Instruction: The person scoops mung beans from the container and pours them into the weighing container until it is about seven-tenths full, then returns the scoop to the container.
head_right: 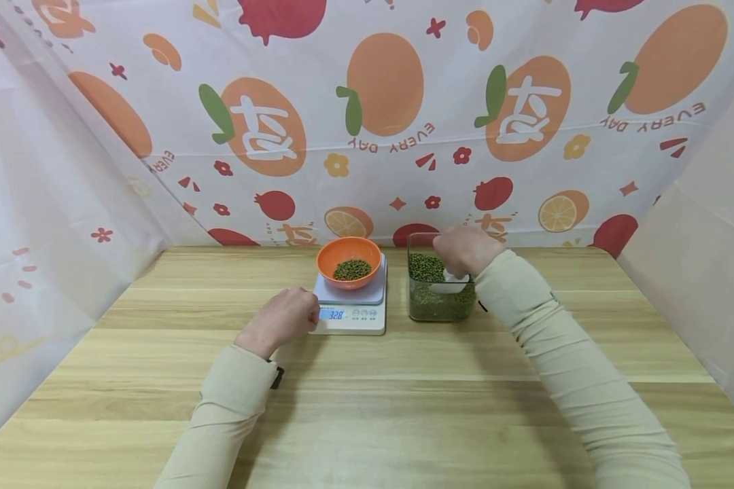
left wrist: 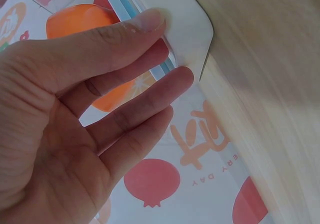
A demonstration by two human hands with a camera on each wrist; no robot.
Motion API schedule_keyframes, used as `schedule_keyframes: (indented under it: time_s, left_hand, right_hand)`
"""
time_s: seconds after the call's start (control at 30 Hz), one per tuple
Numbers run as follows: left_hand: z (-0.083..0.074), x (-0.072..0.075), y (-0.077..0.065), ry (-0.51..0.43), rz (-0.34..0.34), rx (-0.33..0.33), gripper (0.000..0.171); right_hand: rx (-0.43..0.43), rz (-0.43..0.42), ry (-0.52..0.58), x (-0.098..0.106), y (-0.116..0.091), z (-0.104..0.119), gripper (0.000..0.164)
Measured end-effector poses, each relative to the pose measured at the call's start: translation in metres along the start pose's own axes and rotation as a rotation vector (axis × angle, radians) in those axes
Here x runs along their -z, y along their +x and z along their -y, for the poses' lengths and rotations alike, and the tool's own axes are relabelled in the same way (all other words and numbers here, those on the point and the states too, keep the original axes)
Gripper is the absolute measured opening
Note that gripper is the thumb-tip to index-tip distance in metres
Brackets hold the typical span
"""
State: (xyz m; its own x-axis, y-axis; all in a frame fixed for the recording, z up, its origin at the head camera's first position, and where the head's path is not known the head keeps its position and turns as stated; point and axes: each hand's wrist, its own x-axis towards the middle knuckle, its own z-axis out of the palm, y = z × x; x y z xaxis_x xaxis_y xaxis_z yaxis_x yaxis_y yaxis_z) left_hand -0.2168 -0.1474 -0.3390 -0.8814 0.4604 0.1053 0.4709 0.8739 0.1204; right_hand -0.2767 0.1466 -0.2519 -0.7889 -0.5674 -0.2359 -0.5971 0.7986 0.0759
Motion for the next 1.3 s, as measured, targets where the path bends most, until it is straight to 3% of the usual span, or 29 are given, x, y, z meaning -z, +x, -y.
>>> schedule_keyframes:
  time_s: [0.23, 0.6, 1.3]
  left_hand:
    - [-0.001, -0.001, 0.000, 0.002, -0.005, -0.009, 0.036]
    - [-0.001, -0.001, -0.001, 0.003, -0.009, -0.005, 0.035]
    - [-0.001, -0.002, -0.002, -0.005, -0.008, 0.002, 0.034]
  right_hand:
    - [0.014, 0.019, 0.074, -0.007, 0.001, -0.002, 0.031]
    - [0.069, -0.064, -0.004, -0.016, 0.008, -0.001, 0.034]
    - [0.117, -0.141, 0.014, -0.026, 0.018, -0.003, 0.032]
